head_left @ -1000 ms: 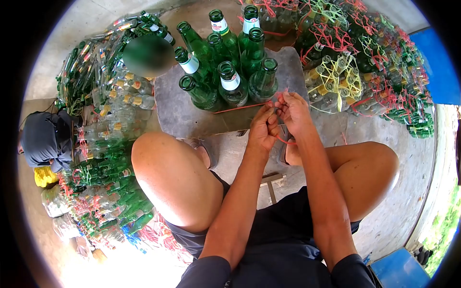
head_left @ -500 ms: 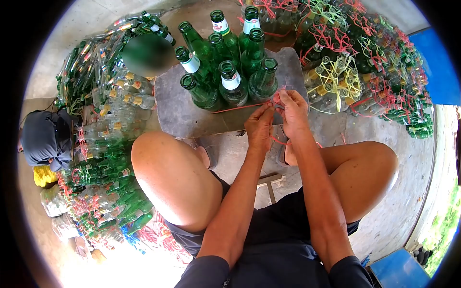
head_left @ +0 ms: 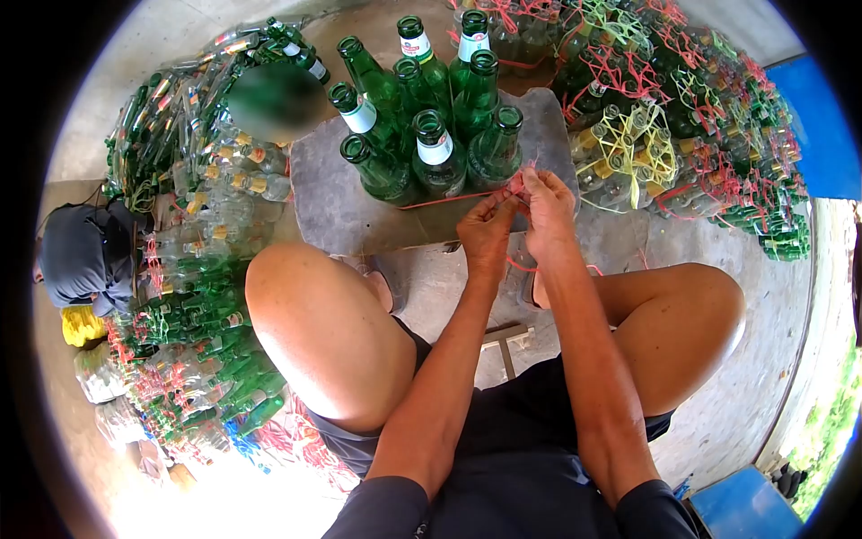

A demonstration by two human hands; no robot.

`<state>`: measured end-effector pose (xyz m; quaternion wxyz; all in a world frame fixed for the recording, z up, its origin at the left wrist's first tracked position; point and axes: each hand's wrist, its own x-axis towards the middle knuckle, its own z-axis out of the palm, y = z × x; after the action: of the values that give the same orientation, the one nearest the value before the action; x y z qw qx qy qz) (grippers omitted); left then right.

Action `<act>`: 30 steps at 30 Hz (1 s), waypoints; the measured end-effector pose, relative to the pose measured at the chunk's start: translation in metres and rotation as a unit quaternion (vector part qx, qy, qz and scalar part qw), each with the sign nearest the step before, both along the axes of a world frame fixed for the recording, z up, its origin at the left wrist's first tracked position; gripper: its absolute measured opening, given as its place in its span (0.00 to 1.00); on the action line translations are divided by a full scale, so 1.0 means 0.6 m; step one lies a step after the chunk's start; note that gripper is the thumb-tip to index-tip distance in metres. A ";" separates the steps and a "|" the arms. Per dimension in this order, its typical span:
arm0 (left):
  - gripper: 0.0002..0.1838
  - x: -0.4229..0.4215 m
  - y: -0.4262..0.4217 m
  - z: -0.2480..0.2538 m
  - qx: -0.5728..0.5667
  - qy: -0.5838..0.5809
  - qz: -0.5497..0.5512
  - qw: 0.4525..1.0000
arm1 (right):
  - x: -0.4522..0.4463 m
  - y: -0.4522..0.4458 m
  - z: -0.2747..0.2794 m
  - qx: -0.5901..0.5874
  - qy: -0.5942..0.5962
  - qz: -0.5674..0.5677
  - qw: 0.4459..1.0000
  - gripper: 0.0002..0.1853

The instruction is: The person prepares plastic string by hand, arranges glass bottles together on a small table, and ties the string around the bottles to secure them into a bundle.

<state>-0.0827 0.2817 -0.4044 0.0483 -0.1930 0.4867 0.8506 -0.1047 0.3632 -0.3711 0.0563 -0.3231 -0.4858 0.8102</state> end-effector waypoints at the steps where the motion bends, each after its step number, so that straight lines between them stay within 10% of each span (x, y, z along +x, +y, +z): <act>1: 0.13 0.000 0.000 -0.001 0.002 0.003 0.000 1.000 | 0.000 -0.001 -0.001 -0.005 0.006 -0.005 1.000 0.05; 16: 0.09 -0.004 -0.005 0.015 -0.078 -0.015 -0.055 0.995 | 0.010 0.005 0.004 -0.041 0.007 0.015 0.999 0.05; 30: 0.06 -0.013 -0.024 0.031 0.158 -0.183 -0.090 0.966 | 0.023 0.034 0.012 0.003 0.025 0.106 0.994 0.07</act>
<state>-0.0904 0.2676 -0.3857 0.2424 -0.2909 0.3445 0.8591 -0.0909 0.3838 -0.3637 -0.0168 -0.2488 -0.5182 0.8181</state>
